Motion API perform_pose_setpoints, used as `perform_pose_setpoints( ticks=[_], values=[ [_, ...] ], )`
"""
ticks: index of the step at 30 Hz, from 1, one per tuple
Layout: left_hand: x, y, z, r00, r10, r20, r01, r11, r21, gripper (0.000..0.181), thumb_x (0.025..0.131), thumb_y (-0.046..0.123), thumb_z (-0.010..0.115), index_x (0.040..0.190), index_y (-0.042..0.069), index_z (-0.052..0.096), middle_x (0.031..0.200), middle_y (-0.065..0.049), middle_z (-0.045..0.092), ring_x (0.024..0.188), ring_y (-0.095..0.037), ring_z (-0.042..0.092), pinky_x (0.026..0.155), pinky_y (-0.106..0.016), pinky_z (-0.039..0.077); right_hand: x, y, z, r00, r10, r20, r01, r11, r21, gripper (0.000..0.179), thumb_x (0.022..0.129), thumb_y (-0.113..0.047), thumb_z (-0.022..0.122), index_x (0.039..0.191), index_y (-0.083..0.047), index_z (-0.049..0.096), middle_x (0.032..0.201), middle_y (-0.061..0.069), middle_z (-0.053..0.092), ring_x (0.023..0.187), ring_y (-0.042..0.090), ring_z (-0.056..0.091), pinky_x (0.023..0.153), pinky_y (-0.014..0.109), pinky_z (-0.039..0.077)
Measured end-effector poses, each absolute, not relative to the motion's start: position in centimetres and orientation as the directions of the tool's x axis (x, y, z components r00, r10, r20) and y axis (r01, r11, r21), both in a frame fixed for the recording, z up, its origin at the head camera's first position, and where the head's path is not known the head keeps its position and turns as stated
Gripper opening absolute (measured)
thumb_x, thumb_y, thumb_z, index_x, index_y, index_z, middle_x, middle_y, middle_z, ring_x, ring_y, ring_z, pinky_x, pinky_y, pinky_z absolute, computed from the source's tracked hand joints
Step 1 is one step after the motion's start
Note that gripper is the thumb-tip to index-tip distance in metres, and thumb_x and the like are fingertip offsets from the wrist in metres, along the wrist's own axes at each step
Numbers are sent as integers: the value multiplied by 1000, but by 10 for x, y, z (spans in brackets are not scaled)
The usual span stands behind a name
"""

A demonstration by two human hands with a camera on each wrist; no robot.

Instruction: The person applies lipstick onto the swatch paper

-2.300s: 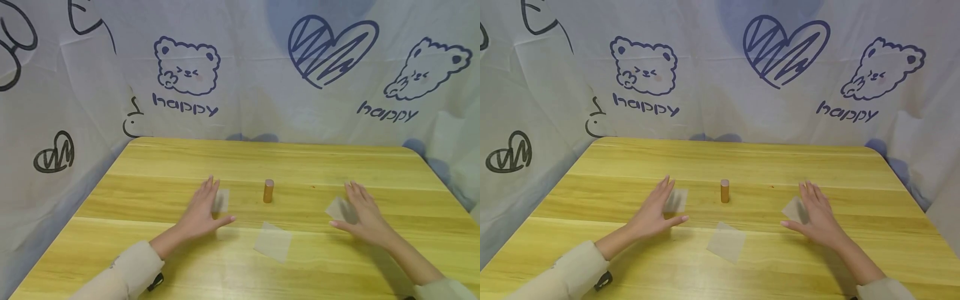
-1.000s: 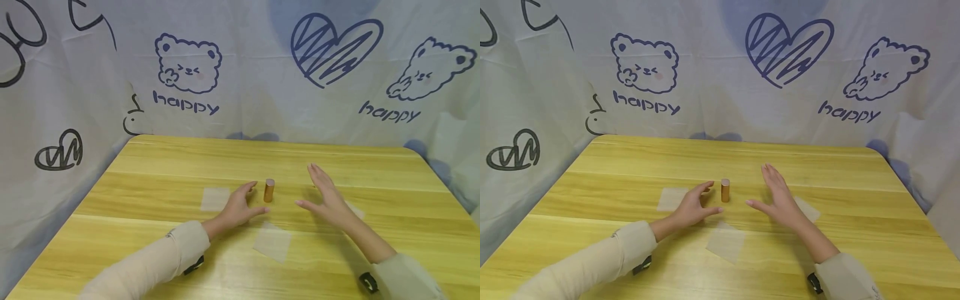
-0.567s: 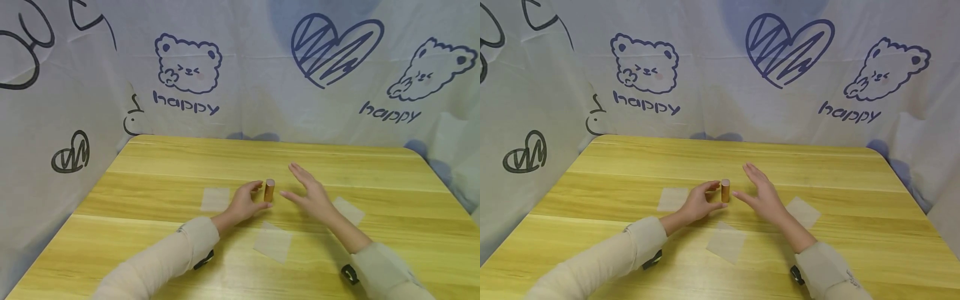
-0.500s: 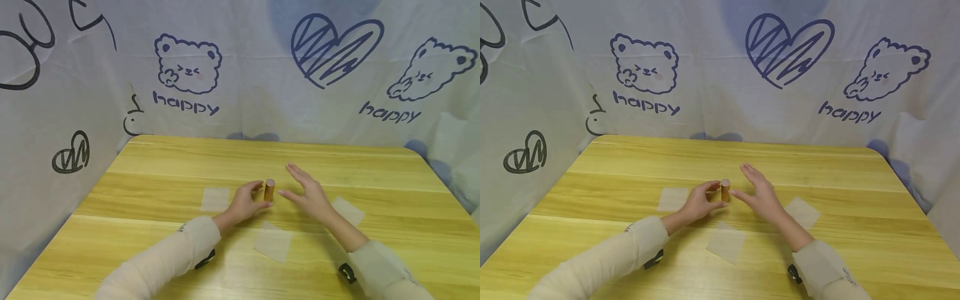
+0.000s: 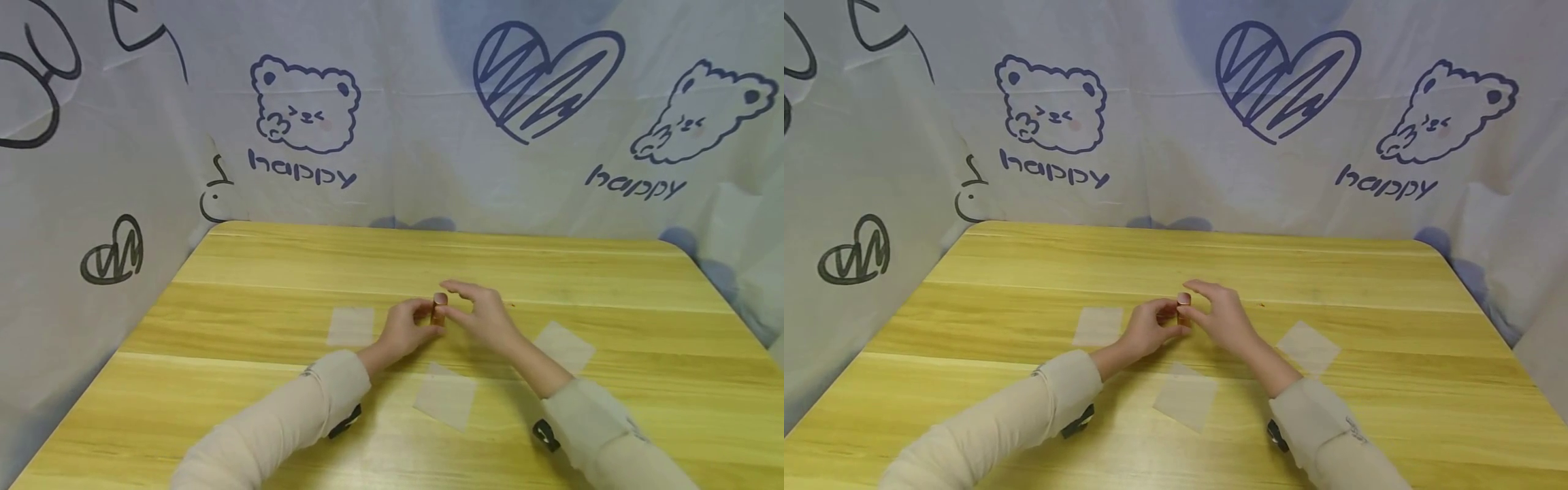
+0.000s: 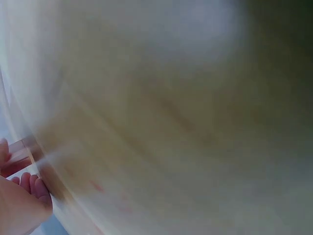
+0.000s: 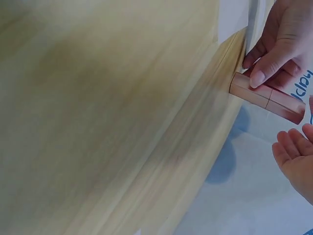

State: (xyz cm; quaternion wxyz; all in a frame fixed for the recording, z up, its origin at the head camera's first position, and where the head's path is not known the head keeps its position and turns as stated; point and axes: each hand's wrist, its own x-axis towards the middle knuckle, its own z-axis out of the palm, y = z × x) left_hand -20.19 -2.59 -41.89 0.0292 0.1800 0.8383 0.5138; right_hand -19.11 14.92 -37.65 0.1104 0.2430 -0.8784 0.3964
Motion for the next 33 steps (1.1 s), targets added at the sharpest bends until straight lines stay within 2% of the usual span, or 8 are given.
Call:
perform_pose_setpoints(
  ticks=[16, 25, 33],
  values=[
    [-207, -24, -417, -926, 350, 141, 308, 488, 816, 21, 89, -3, 80, 106, -13, 72, 108, -24, 75, 107, -39, 70, 95, -42, 59, -196, 141, -382, -862, -336, 379, -506, 537, -675, 23, 91, 9, 73, 113, 16, 70, 98, 23, 75, 100, 42, 72, 90, 54, 60],
    [-209, -23, -416, -916, 372, 148, 335, 510, 792, 19, 89, -3, 80, 104, -12, 73, 103, -23, 75, 101, -35, 70, 91, -40, 59, -195, 141, -383, -868, -335, 367, -496, 540, -680, 19, 92, 9, 72, 109, 14, 70, 98, 22, 74, 99, 42, 71, 90, 53, 60],
    [-208, -26, -414, -899, 417, 136, 345, 481, 806, 22, 91, -2, 79, 108, -13, 72, 108, -25, 75, 104, -37, 71, 94, -39, 60, -193, 150, -381, -889, -316, 332, -455, 524, -720, 21, 93, 9, 71, 113, 15, 68, 103, 25, 74, 98, 42, 72, 88, 49, 61]
  ],
)
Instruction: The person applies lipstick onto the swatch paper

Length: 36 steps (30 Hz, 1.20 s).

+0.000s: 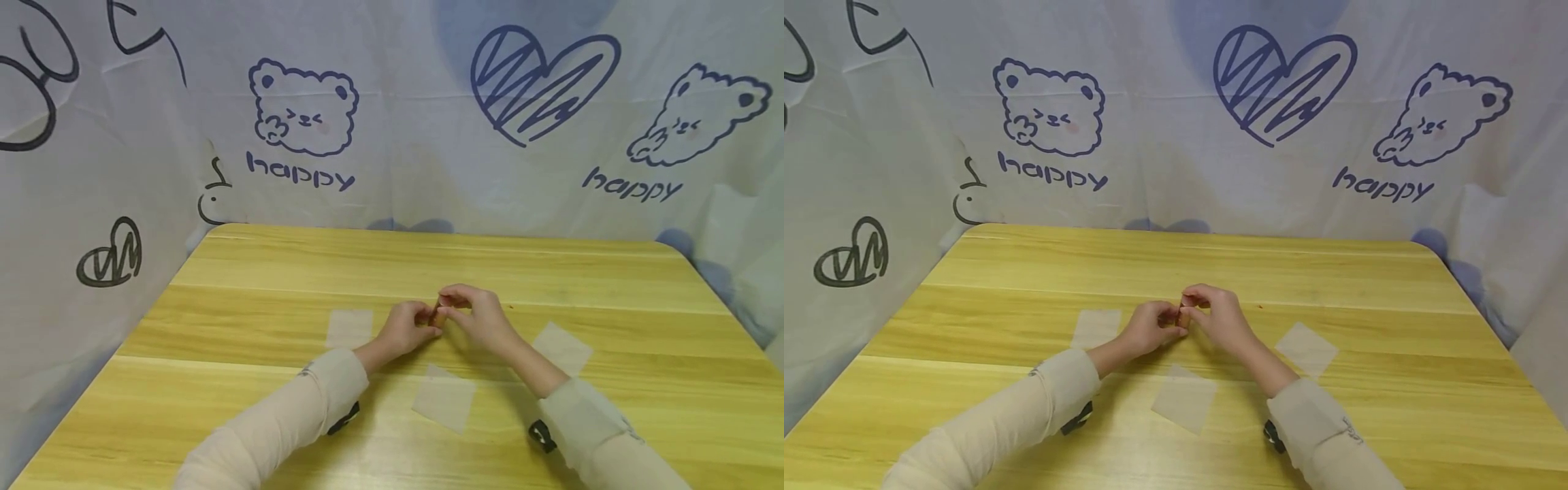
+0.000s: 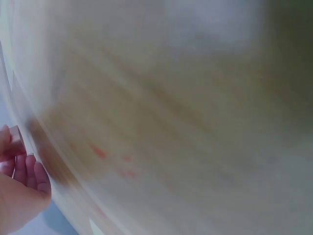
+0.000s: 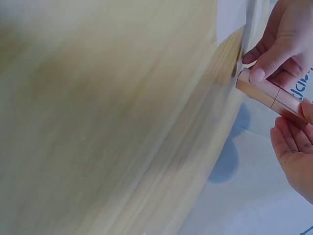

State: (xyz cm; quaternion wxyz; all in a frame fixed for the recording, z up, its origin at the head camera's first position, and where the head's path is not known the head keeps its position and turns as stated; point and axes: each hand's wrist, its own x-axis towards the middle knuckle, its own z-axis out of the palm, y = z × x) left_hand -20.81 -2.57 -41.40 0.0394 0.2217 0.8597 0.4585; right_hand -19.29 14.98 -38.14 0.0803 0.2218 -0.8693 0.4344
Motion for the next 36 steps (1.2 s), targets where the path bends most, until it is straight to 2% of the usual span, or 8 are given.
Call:
perform_pose_setpoints(
  ticks=[8, 14, 19, 22, 25, 27, 32, 36],
  values=[
    [-205, -31, -410, -867, 478, 139, 361, 411, 837, 22, 92, -3, 77, 109, -15, 70, 107, -27, 74, 101, -38, 73, 88, -33, 62, -187, 159, -376, -909, -301, 290, -410, 511, -755, 20, 93, 8, 71, 112, 14, 69, 107, 27, 74, 100, 42, 73, 88, 47, 61],
    [-202, -38, -408, -852, 496, 169, 386, 375, 843, 21, 92, -2, 77, 109, -13, 72, 104, -24, 75, 97, -33, 73, 80, -27, 62, -181, 164, -369, -915, -310, 259, -385, 480, -788, 22, 95, 6, 71, 115, 15, 67, 108, 27, 73, 100, 41, 72, 88, 45, 61],
    [-200, -43, -404, -842, 503, 193, 414, 374, 830, 21, 92, 1, 78, 110, -10, 74, 105, -21, 75, 96, -29, 72, 79, -23, 60, -178, 169, -364, -931, -299, 210, -328, 434, -839, 25, 96, 6, 69, 118, 16, 65, 112, 28, 72, 103, 40, 70, 86, 25, 59],
    [-198, -45, -401, -841, 502, 202, 423, 378, 824, 20, 92, 1, 78, 110, -9, 75, 106, -20, 76, 97, -29, 72, 80, -24, 59, -177, 171, -363, -937, -298, 183, -296, 395, -870, 25, 96, 7, 68, 119, 17, 64, 112, 28, 70, 100, 30, 70, 83, 16, 55],
    [-197, -48, -399, -832, 511, 217, 446, 382, 810, 19, 93, 2, 78, 109, -7, 76, 105, -18, 76, 95, -26, 71, 81, -26, 59, -175, 174, -363, -935, -309, 177, -288, 365, -885, 24, 96, 9, 67, 118, 18, 63, 110, 28, 70, 95, 15, 68, 81, 16, 56],
    [-196, -50, -399, -824, 519, 227, 462, 384, 799, 18, 92, 2, 79, 108, -6, 76, 104, -17, 76, 94, -25, 71, 81, -26, 59, -174, 175, -363, -929, -324, 176, -293, 359, -886, 25, 96, 10, 67, 119, 19, 62, 108, 27, 70, 93, 10, 66, 80, 17, 56],
    [-193, -56, -395, -807, 536, 248, 502, 401, 766, 18, 91, 1, 79, 107, -7, 76, 102, -16, 76, 92, -24, 71, 83, -27, 59, -170, 177, -362, -909, -373, 184, -339, 410, -847, 30, 96, 8, 68, 123, 19, 62, 105, 24, 71, 91, 17, 67, 77, 21, 57],
    [-191, -60, -392, -777, 569, 271, 550, 403, 732, 17, 89, -1, 80, 105, -7, 77, 99, -16, 77, 89, -22, 71, 82, -25, 59, -163, 179, -363, -889, -414, 193, -383, 446, -809, 26, 95, 7, 70, 119, 17, 66, 102, 22, 73, 90, 23, 69, 77, 26, 58]
  ],
)
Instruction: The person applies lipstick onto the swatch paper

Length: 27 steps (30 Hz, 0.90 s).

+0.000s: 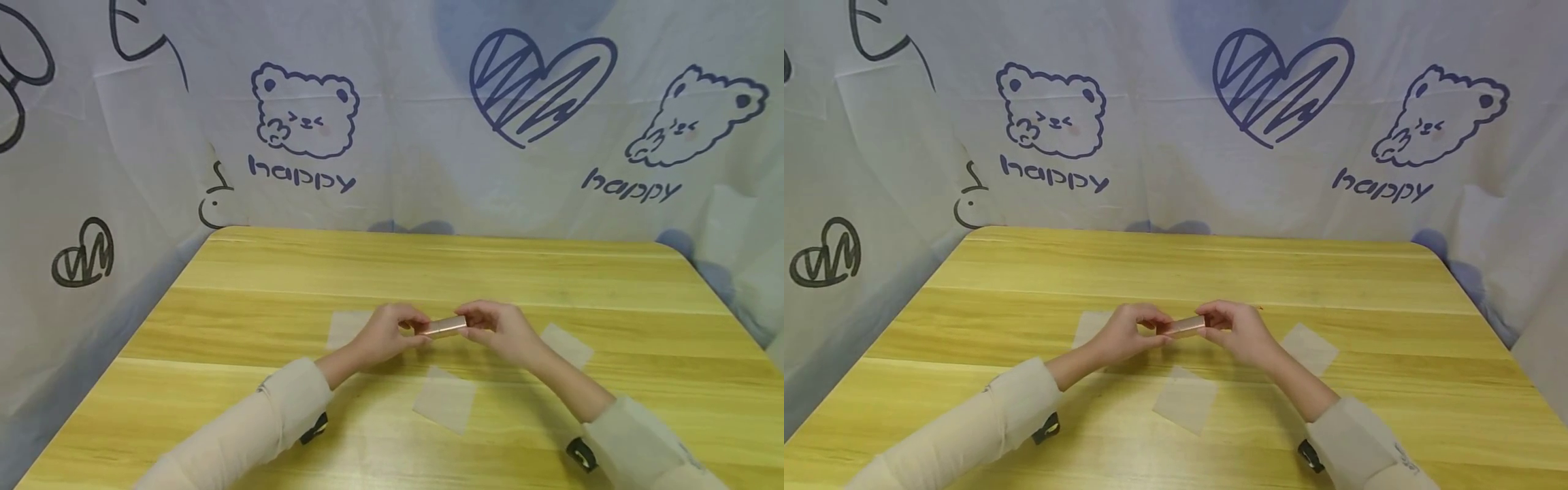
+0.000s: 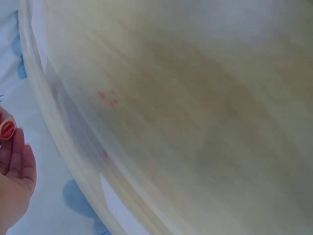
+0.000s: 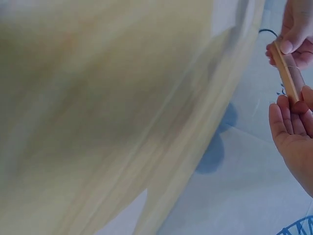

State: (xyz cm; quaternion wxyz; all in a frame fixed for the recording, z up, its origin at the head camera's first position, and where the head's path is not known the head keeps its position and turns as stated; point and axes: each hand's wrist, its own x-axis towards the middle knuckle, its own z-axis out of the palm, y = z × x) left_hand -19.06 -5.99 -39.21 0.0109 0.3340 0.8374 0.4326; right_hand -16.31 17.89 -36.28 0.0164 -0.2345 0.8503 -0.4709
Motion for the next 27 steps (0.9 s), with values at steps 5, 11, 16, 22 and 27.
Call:
perform_pose_setpoints(
  ticks=[5, 11, 16, 22, 27],
  values=[
    [-186, -65, -389, -739, 621, 262, 592, 411, 693, 18, 89, 1, 82, 104, -7, 77, 99, -15, 77, 86, -18, 70, 79, -20, 56, -156, 180, -369, -870, -456, 188, -406, 444, -799, 23, 91, 10, 73, 112, 18, 67, 99, 22, 74, 87, 21, 69, 78, 27, 61],
    [-180, -67, -386, -703, 666, 250, 633, 425, 647, 18, 89, 1, 82, 104, -7, 77, 97, -14, 76, 85, -17, 70, 78, -17, 55, -149, 181, -375, -857, -490, 161, -409, 457, -789, 24, 91, 8, 74, 112, 17, 68, 99, 21, 74, 87, 21, 70, 79, 31, 62],
    [-176, -68, -384, -669, 698, 255, 667, 412, 621, 17, 88, -1, 82, 102, -8, 77, 95, -15, 76, 84, -18, 71, 77, -15, 55, -145, 180, -379, -846, -509, 158, -418, 449, -790, 24, 89, 7, 76, 110, 17, 69, 98, 20, 74, 85, 15, 68, 78, 29, 62],
    [-172, -69, -382, -632, 733, 252, 699, 398, 594, 16, 87, -3, 81, 101, -9, 76, 94, -16, 75, 84, -20, 73, 76, -14, 56, -141, 176, -384, -844, -511, 162, -427, 460, -778, 25, 87, 1, 81, 106, 13, 72, 98, 19, 75, 82, 8, 65, 72, 23, 59],
    [-170, -69, -381, -625, 739, 250, 702, 393, 594, 15, 87, -5, 80, 101, -9, 76, 94, -16, 75, 84, -20, 74, 76, -13, 56, -138, 174, -385, -847, -504, 167, -429, 463, -776, 25, 83, -1, 85, 102, 10, 74, 91, 12, 75, 77, 3, 59, 65, 21, 55]
  ],
)
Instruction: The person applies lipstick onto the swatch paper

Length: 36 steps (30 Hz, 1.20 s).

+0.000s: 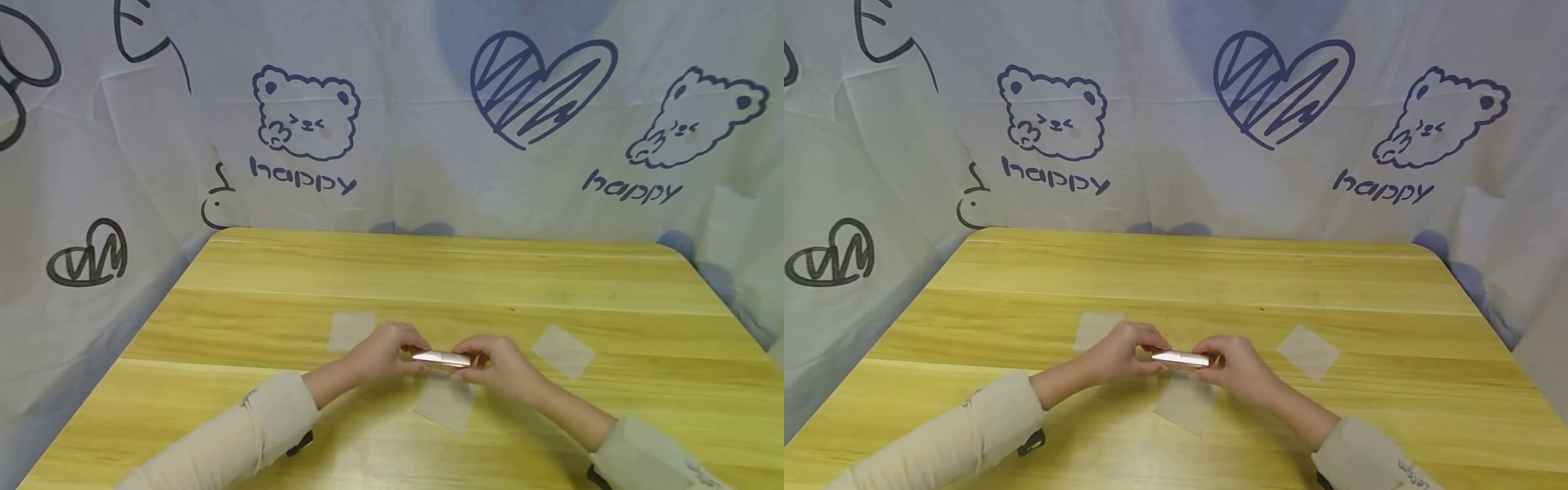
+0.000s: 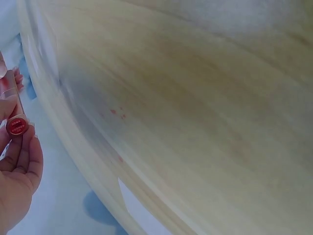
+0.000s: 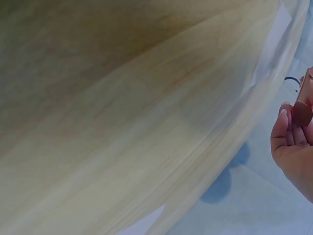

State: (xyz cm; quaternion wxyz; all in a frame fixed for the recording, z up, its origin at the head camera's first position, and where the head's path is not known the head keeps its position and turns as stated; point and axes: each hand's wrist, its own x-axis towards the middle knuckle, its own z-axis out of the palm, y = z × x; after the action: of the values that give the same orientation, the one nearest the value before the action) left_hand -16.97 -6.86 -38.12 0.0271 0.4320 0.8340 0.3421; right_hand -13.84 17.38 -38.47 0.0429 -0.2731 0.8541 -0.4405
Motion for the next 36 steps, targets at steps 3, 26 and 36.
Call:
perform_pose_setpoints(
  ticks=[3, 26, 36],
  values=[
    [-169, -68, -381, -627, 742, 237, 695, 396, 601, 15, 88, -4, 80, 101, -9, 76, 95, -16, 75, 85, -20, 74, 76, -13, 55, -138, 173, -385, -849, -499, 172, -434, 474, -766, 22, 83, -1, 85, 100, 9, 75, 89, 10, 75, 75, 2, 57, 63, 21, 53],
    [-167, -63, -385, -612, 756, 232, 727, 423, 540, 18, 90, 4, 81, 103, -8, 77, 96, -15, 76, 85, -20, 72, 72, -13, 54, -135, 173, -384, -851, -491, 186, -454, 511, -729, 14, 85, -1, 83, 95, 5, 74, 82, 4, 71, 70, 2, 52, 59, 19, 48],
    [-179, -69, -383, -562, 780, 276, 775, 380, 504, 18, 90, 6, 82, 101, -6, 78, 92, -12, 75, 79, -14, 68, 68, -11, 50, -142, 169, -381, -853, -490, 176, -443, 505, -741, 13, 86, -1, 82, 95, 6, 75, 81, 3, 71, 69, 1, 50, 58, 20, 47]
  ],
)
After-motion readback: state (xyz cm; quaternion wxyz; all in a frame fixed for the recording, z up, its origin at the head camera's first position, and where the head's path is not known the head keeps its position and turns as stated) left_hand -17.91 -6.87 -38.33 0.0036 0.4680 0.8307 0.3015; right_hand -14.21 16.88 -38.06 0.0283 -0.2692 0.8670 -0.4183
